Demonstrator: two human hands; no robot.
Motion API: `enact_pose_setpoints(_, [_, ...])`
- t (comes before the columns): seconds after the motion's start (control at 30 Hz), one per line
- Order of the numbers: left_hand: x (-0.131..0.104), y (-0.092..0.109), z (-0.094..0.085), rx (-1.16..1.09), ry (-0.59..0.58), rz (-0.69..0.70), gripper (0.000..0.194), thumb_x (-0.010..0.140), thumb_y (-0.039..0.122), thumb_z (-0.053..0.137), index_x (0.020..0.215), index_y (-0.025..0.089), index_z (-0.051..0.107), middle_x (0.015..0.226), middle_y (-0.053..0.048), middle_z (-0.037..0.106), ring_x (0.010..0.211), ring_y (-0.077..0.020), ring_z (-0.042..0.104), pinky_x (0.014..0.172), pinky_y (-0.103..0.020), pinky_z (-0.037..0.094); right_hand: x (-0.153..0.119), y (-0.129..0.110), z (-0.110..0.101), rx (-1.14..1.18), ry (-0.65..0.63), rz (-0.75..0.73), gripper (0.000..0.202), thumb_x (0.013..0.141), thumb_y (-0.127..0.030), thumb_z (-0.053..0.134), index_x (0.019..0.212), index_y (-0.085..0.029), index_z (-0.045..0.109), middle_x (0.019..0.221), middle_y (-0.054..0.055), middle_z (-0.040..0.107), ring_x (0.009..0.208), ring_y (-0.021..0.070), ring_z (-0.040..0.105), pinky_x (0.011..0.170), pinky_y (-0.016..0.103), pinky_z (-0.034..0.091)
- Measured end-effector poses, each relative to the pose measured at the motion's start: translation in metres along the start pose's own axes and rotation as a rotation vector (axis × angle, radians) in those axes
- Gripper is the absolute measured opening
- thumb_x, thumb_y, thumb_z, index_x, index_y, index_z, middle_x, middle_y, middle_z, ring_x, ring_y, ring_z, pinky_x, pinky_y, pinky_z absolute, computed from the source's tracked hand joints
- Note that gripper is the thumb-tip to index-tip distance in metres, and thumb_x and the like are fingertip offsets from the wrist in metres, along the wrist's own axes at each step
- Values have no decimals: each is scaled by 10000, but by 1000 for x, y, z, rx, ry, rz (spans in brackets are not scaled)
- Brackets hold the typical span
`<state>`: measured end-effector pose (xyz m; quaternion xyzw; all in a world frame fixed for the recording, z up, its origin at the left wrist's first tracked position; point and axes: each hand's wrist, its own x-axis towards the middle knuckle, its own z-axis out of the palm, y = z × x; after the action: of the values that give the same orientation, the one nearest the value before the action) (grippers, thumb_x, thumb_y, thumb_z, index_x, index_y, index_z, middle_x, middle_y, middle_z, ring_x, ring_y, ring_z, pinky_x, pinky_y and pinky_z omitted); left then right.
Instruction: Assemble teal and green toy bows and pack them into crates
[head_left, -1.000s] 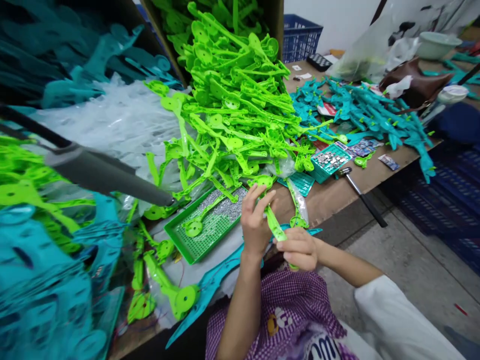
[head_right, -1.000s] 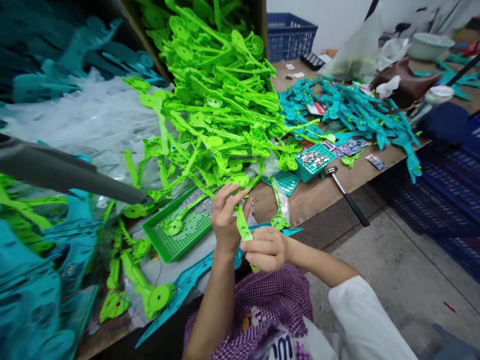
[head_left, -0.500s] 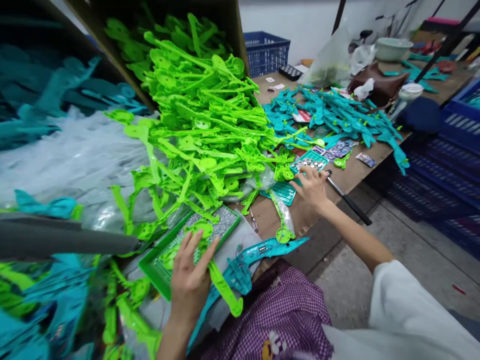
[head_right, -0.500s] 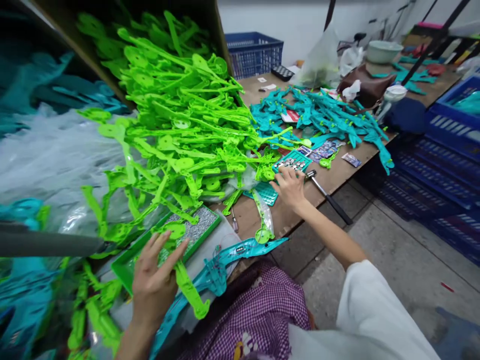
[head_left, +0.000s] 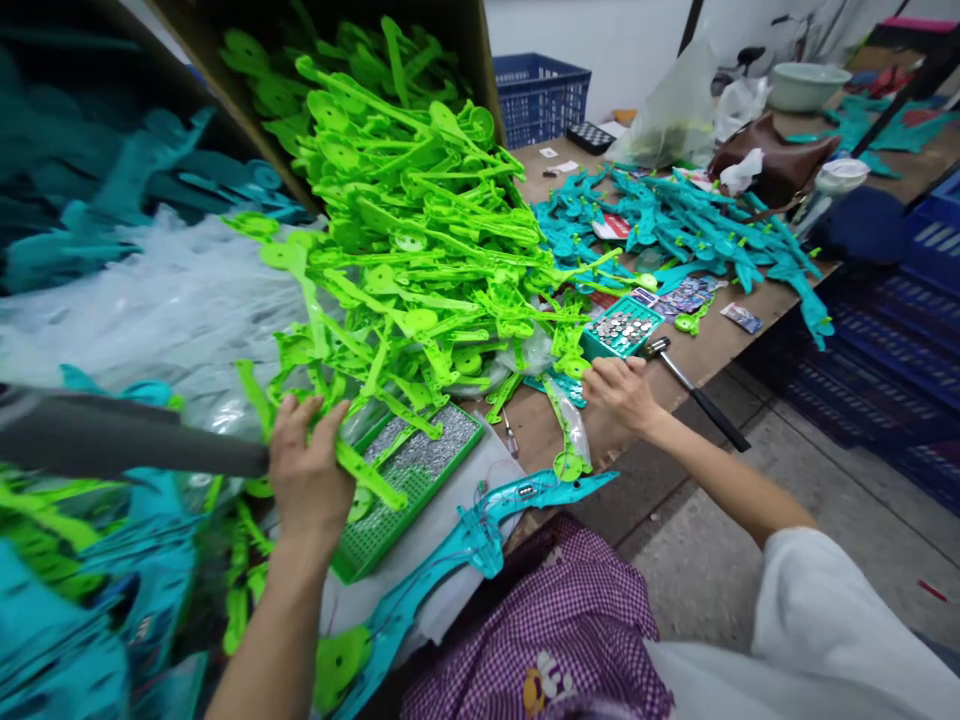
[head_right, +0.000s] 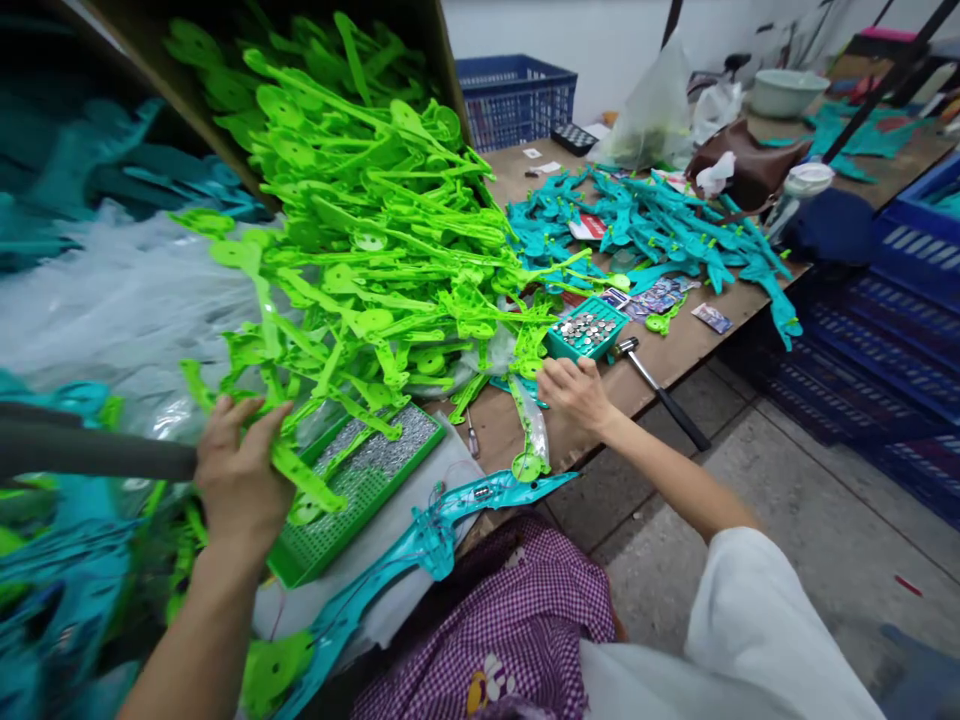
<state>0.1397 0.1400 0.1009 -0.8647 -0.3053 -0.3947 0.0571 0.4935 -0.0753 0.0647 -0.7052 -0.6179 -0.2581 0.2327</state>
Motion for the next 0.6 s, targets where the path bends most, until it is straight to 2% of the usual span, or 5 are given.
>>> enact_pose_setpoints(0.17, [69, 12, 3, -93, -35, -128, 323, 953, 224, 446, 1118, 46, 658, 1304, -148, 606, 1456, -321, 351, 1180, -582, 314, -17, -53, -34, 143, 425, -108, 149, 847, -165, 628, 956, -267, 615, 809, 13, 656, 678, 145, 612, 646, 301, 482])
enact_pose_setpoints(0.27, [122, 10, 6, -257, -50, -194, 345, 926, 410, 502, 1040, 140, 684, 1341, -122, 603, 1523, -300, 197, 1198, -615, 207, -39, -85, -47, 266, 463, -55, 287, 820, -156, 659, 1070, -291, 616, 833, 17, 658, 682, 156, 648, 613, 287, 545])
enact_pose_setpoints(0.33, [131, 19, 4, -357, -36, -214, 392, 892, 515, 540, 1031, 180, 690, 1326, -116, 619, 1528, -283, 177, 1193, -603, 185, -58, -101, -53, 359, 448, -42, 361, 801, -156, 684, 1130, -288, 615, 846, 24, 670, 709, 167, 679, 611, 282, 582])
enact_pose_setpoints(0.47, [54, 91, -7, -538, -182, -262, 462, 933, 500, 525, 1263, 195, 627, 1217, -113, 677, 1200, -255, 609, 1019, -484, 488, -89, -130, -56, 542, 339, -49, 354, 826, -171, 652, 1165, -254, 594, 861, 43, 714, 747, 183, 731, 622, 278, 630])
enact_pose_setpoints(0.6, [-56, 178, -21, -942, -579, -234, 607, 890, 466, 633, 1440, 249, 499, 1324, -125, 649, 1183, -251, 643, 937, -372, 569, -96, -163, -49, 614, 303, 109, 233, 887, -234, 586, 1121, -233, 577, 871, 71, 736, 730, 190, 735, 600, 287, 631])
